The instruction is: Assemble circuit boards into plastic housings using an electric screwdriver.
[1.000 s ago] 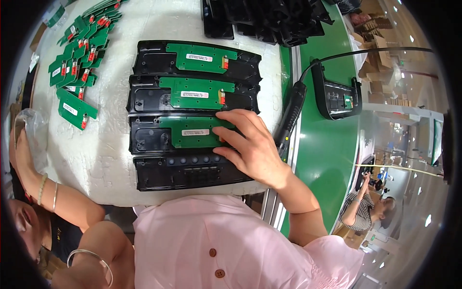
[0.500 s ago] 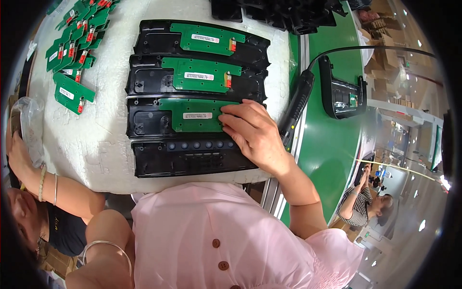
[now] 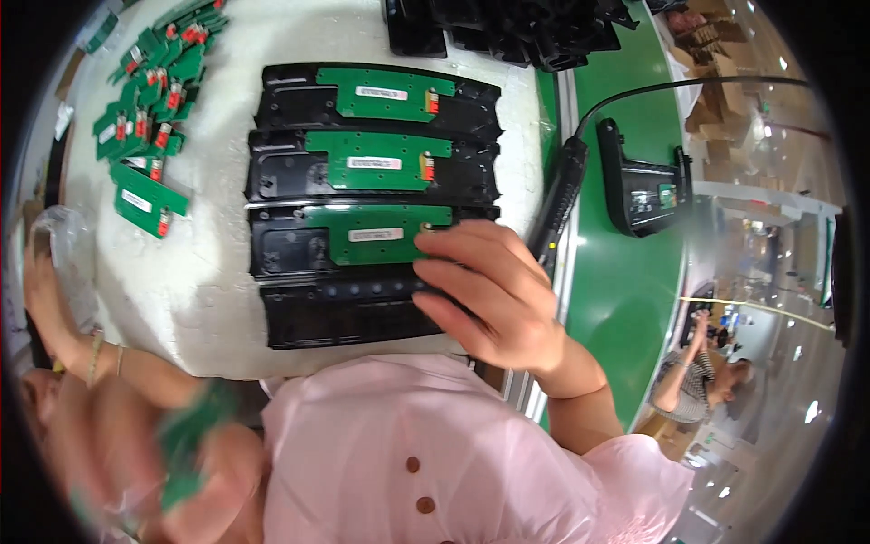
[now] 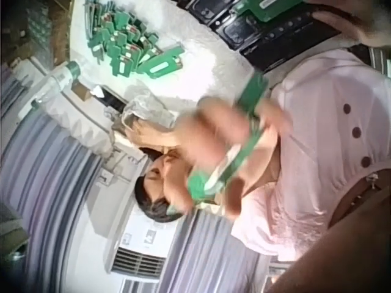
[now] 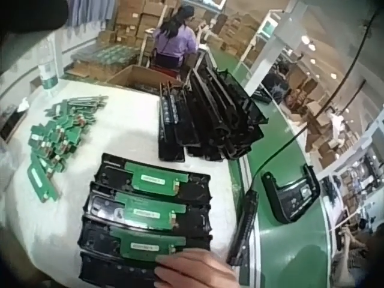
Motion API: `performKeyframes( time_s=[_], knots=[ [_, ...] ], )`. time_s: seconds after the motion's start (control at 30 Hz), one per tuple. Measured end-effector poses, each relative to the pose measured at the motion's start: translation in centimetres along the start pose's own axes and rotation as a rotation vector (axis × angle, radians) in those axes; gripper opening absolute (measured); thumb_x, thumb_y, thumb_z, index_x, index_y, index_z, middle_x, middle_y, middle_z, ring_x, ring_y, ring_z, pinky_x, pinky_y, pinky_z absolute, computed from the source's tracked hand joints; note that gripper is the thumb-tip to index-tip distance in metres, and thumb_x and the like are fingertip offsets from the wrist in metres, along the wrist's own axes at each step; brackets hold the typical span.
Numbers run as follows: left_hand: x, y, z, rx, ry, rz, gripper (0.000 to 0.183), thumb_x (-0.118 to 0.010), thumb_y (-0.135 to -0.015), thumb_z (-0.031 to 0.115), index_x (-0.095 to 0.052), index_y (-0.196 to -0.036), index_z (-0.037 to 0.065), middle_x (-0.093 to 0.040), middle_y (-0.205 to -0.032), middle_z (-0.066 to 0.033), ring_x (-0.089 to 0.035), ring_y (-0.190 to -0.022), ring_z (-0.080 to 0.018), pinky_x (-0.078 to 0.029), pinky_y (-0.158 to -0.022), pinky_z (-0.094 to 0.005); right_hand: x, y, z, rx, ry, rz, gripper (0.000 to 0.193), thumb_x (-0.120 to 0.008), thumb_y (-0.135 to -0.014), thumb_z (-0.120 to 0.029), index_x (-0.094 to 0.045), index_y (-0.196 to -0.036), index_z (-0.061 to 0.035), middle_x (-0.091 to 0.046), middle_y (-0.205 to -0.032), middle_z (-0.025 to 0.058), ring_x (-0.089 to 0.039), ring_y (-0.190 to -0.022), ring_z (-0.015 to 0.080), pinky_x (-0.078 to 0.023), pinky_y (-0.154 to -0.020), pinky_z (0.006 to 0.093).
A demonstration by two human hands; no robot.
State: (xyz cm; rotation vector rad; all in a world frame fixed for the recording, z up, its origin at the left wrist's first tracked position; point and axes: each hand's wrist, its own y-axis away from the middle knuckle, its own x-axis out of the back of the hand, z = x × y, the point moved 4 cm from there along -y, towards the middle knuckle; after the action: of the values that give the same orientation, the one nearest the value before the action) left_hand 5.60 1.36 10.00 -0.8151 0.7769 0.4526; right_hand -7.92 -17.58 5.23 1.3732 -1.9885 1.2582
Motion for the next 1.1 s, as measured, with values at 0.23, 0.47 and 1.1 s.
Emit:
performKeyframes(
  time_s=[0.23, 0.47, 1.1],
  knots=[
    [2.4, 3.2, -10.3, 0.535, -0.004, 0.368, 0.073, -0.057, -0.077, 0.046, -0.028, -0.131, 0.008, -0.019, -0.141, -0.0228, -0.027, -0.128, -0.0358, -0.025, -0.103, -0.0467, -1.9, -0.2, -3.6, -0.065, -0.188, -0.066, 0.041, -0.072, -0.060, -0.010, -0.056, -0.096, -0.0015, -0.051, -0.113, 0.0186, -0.056, -0.090, 0.0317, -0.049, -0.073, 0.0367],
    [5.2, 3.3, -7.6, 0.384, -0.481, 0.398, 0.076, -0.060, -0.078, 0.018, -0.015, -0.139, 0.008, -0.031, -0.136, -0.0161, -0.042, -0.116, -0.0234, -0.041, -0.092, -0.0363, 0.8, 2.1, -1.4, -0.254, -0.002, 0.003, 0.037, -0.073, -0.056, 0.000, -0.059, -0.090, 0.0028, -0.055, -0.110, 0.0188, -0.057, -0.091, 0.0311, -0.048, -0.076, 0.0359],
    [6.0, 7.9, -8.7, 0.261, -1.805, -0.113, 0.037, -0.075, -0.057, 0.012, -0.060, -0.090, 0.006, -0.048, -0.121, -0.0136, -0.033, -0.122, -0.0359, -0.030, -0.098, -0.0429, -2.2, 6.0, -1.3, -0.190, 0.189, -0.260, 0.036, -0.070, -0.059, -0.004, -0.059, -0.093, 0.0021, -0.054, -0.115, 0.0150, -0.054, -0.103, 0.0323, -0.048, -0.081, 0.0377]
  ],
)
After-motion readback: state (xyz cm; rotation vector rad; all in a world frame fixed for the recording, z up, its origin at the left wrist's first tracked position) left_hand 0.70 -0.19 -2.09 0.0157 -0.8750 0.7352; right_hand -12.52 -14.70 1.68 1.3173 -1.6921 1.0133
